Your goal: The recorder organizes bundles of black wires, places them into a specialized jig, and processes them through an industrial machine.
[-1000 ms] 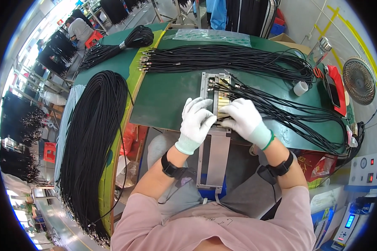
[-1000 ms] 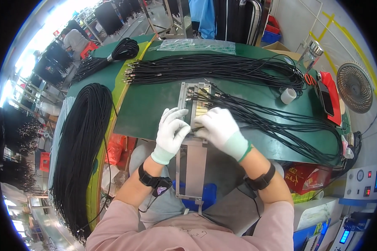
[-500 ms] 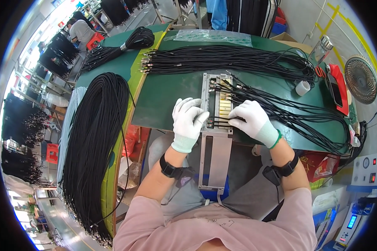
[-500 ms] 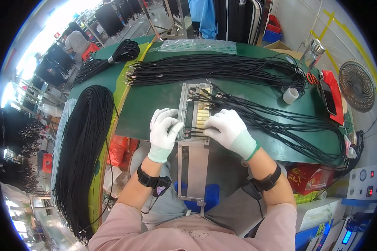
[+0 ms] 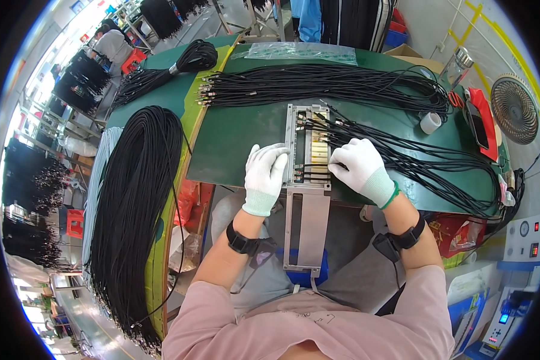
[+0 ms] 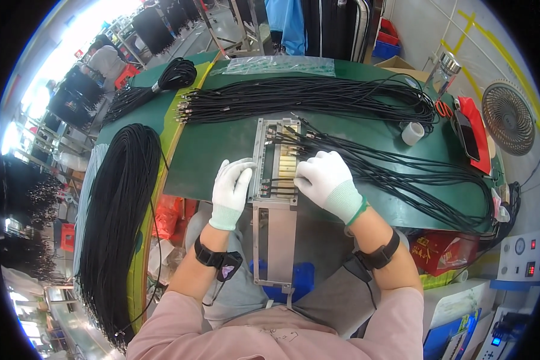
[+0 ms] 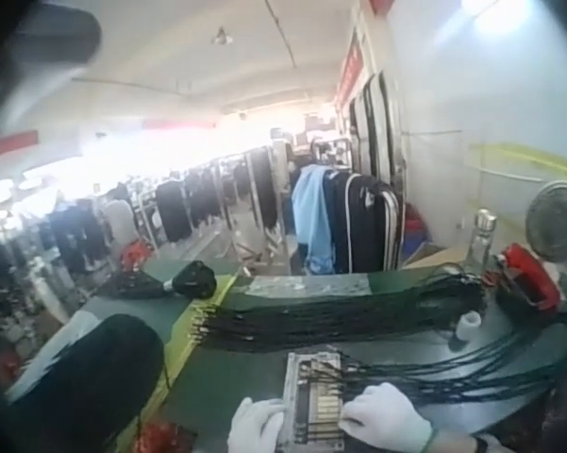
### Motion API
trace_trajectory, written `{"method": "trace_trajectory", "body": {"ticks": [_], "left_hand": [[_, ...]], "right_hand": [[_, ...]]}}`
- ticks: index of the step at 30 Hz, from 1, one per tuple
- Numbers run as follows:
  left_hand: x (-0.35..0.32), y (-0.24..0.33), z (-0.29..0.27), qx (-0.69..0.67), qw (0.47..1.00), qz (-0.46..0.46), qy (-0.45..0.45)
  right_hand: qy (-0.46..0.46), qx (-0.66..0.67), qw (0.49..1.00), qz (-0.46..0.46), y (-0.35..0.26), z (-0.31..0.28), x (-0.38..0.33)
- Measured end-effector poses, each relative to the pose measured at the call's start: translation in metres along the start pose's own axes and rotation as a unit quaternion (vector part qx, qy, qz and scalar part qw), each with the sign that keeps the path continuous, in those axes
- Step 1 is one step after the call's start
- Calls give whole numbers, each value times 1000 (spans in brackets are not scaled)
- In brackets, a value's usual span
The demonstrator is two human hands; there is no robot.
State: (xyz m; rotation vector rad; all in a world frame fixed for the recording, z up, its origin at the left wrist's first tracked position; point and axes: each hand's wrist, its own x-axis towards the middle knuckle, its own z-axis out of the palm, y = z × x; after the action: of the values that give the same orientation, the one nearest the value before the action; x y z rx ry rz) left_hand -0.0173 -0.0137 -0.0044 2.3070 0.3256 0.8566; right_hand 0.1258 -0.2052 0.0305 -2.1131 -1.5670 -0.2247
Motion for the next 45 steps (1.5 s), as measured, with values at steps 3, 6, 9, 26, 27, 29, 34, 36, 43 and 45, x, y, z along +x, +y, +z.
{"method": "trace_trajectory", "body": {"ticks": [3, 6, 9, 26, 27, 29, 34, 36, 43, 45], "left_hand": [[1, 7, -2, -36, 999, -23, -26], [-4, 20, 2, 46, 993, 95, -53], [-5, 28, 6, 101, 979, 154, -87], [0, 23, 14, 11, 997, 78, -17], [0, 23, 14, 8, 995, 93, -33], [0, 24, 11, 5, 993, 116, -26], [3, 20, 3, -12, 994, 109, -8], [3, 16, 1, -20, 996, 86, 7], [2, 8, 3, 31, 999, 12, -2], [2, 6, 4, 23, 1000, 12, 3]], "right_hand": [[-26, 10, 1000, 14, -1, 1, 0], [-21, -9, 1000, -10, -3, 5, 0], [-5, -25, 1000, -1, 1, 6, 0], [15, 34, 999, -24, 11, -3, 6], [26, 74, 997, -25, 5, -2, 6], [10, 98, 995, -31, -7, 2, 7], [-42, 147, 988, 27, 1, -4, 8], [-55, 148, 986, 50, 10, -8, 5], [-20, -16, 999, 19, 18, -8, 0], [-21, -21, 999, 11, 18, -10, 0]]}}
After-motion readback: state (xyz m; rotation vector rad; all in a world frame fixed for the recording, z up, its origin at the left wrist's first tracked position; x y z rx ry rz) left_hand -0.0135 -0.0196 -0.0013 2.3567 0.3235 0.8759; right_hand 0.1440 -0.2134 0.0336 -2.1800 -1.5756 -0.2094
